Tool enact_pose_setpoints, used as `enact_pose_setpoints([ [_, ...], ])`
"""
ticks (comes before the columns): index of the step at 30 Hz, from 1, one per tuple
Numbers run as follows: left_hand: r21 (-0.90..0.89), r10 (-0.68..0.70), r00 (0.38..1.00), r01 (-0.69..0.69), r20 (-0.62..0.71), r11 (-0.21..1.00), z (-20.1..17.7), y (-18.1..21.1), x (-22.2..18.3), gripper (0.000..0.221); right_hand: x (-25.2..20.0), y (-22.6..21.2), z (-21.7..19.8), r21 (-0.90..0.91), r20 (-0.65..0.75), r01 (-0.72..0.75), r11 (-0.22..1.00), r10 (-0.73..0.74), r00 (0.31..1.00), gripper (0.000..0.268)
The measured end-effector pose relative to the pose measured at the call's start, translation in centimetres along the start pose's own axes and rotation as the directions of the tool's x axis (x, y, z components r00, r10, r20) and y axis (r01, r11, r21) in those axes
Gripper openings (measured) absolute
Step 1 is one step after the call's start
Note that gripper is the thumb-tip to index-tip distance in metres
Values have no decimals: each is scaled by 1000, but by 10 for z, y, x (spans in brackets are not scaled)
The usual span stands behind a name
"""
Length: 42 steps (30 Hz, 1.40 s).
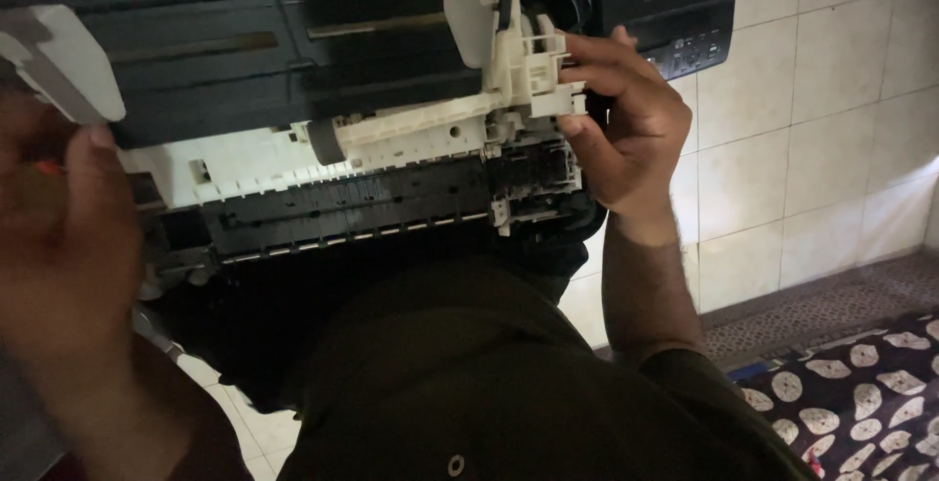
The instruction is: Disassembling a printer by removing screws and internal plastic components using a screwdriver.
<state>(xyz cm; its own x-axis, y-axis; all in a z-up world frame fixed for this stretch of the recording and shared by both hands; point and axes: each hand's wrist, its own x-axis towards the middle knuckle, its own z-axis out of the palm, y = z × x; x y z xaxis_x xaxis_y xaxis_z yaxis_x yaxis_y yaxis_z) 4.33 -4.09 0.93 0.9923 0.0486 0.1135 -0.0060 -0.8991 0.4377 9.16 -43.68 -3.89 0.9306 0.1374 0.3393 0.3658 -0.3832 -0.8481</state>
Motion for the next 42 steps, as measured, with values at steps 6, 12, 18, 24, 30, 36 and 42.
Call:
enact_pose_setpoints([
  [6,-286,-90,996,88,7,954,27,-25,10,18,8,-7,-6,-69,54,11,998,-8,998,29],
  [12,-288,-59,998,57,1,956,25,-24,6,15,9,-4,-9,-84,88,-14,996,22,996,33],
  [18,-168,92,993,-103,-68,980,12,-6,0,15,4,4,-5,9,36,-3,1000,2,999,29],
  [24,-220,131,983,-158,-131,963,18,-8,-3,9,1,8,-3,65,21,26,998,-27,999,32],
  [30,-287,138,974,-186,-178,940,13,1,-2,16,-1,14,-1,148,-9,76,986,-76,997,33],
  [36,-112,184,943,-222,-278,968,28,5,3,17,-4,10,-1,92,-9,95,991,-94,996,29],
  [42,-211,267,925,-327,-269,921,34,13,15,16,1,2,-6,-35,26,96,995,-95,995,33],
])
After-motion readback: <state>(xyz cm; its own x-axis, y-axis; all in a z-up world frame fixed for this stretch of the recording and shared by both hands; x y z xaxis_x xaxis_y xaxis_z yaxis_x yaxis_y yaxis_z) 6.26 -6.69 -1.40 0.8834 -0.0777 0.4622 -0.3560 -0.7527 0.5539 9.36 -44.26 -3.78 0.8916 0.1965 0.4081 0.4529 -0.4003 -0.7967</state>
